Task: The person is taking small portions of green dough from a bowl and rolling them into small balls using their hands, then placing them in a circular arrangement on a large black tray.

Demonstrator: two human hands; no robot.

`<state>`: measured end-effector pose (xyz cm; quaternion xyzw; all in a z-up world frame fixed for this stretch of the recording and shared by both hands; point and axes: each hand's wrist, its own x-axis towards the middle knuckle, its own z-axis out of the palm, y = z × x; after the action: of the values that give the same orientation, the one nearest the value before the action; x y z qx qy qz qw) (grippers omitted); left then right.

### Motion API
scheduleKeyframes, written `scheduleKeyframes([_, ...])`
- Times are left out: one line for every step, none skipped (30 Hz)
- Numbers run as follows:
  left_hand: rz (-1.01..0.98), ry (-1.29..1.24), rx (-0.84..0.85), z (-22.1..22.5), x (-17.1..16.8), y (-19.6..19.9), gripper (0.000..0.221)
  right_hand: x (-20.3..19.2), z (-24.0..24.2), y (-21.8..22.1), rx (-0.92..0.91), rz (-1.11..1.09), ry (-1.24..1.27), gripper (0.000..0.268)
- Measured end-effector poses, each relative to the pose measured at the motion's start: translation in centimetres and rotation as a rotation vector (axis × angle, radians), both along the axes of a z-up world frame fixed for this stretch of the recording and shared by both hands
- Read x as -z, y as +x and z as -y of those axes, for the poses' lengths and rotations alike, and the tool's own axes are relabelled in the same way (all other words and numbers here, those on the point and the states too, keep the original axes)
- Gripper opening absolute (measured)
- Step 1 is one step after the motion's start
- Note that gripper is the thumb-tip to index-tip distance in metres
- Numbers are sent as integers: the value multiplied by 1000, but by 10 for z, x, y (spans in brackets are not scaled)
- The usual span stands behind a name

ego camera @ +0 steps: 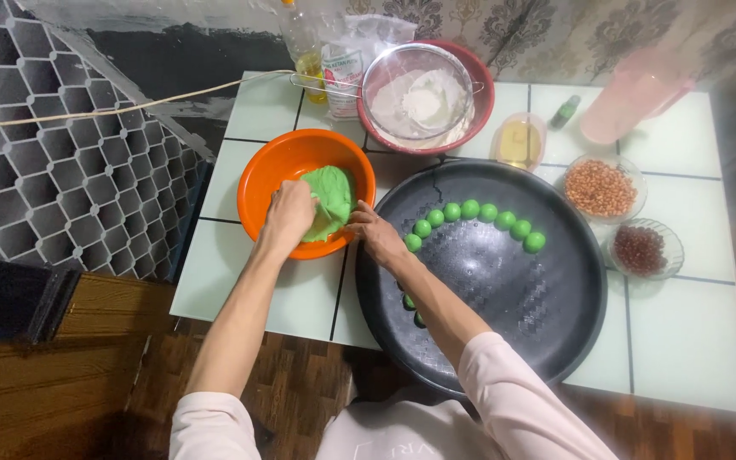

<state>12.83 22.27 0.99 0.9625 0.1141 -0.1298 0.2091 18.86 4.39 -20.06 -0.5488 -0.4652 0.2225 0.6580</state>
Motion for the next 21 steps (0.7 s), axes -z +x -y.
scheduleKeyframes([14,-30,-29,-1,-3,1,25,7,-2,1,125,203,-118,16])
scheduleKeyframes([27,-60,-57,-3,-5,2,24,15,-5,2,251,405,-236,16])
scheduleKeyframes([28,-58,-53,-3,-10,0,24,19,-9,4,254,405,-235,16])
scheduleKeyframes([28,-92,-97,-4,-14,-1,23,24,-13,6,305,452,-250,18])
scheduleKeyframes([25,-125,-136,-4,-17,-3,23,29,-17,8,358,497,-266,20])
scheduleKeyframes([24,-124,-129,-9,-20,3,23,35,-19,10,365,495,-267,20])
scheduleKeyframes([49,-127,-174,-14,-19,2,26,45,-21,1,433,551,-297,23])
scheduleKeyframes([74,-130,-219,-20,-18,0,29,55,-23,-8,501,607,-327,26])
scheduleKeyframes([73,-131,-221,-22,-27,0,29,72,-23,-4,498,607,-327,26])
scheduleKeyframes([104,-140,-225,-24,-36,0,28,87,-23,-1,523,628,-413,23])
scheduleKeyframes([139,-147,-231,-28,-48,0,27,101,-25,5,547,653,-495,22])
scheduleKeyframes([142,-146,-235,-35,-57,3,27,89,-22,7,544,657,-492,22])
scheduleKeyframes([286,-224,-240,-40,-64,4,22,79,-18,5,515,654,-454,23])
scheduleKeyframes([431,-301,-245,-46,-72,5,17,69,-14,2,488,650,-415,25])
scheduleKeyframes([434,-301,-249,-48,-79,6,17,73,-15,4,484,653,-414,25])
scheduleKeyframes([550,-295,-200,-50,-87,6,22,77,-16,6,485,645,-436,25])
scheduleKeyframes([668,-287,-151,-52,-95,6,26,80,-17,9,484,639,-458,27])
scheduleKeyframes([673,-287,-157,-49,-84,6,26,68,-16,4,479,644,-456,27])
scheduleKeyframes([681,-500,-171,-46,-73,7,30,56,-14,1,485,639,-494,35])
scheduleKeyframes([685,-714,-182,-42,-62,8,36,43,-12,-2,492,634,-532,44])
scheduleKeyframes([692,-715,-175,-39,-55,1,36,35,-11,-4,497,640,-530,44])
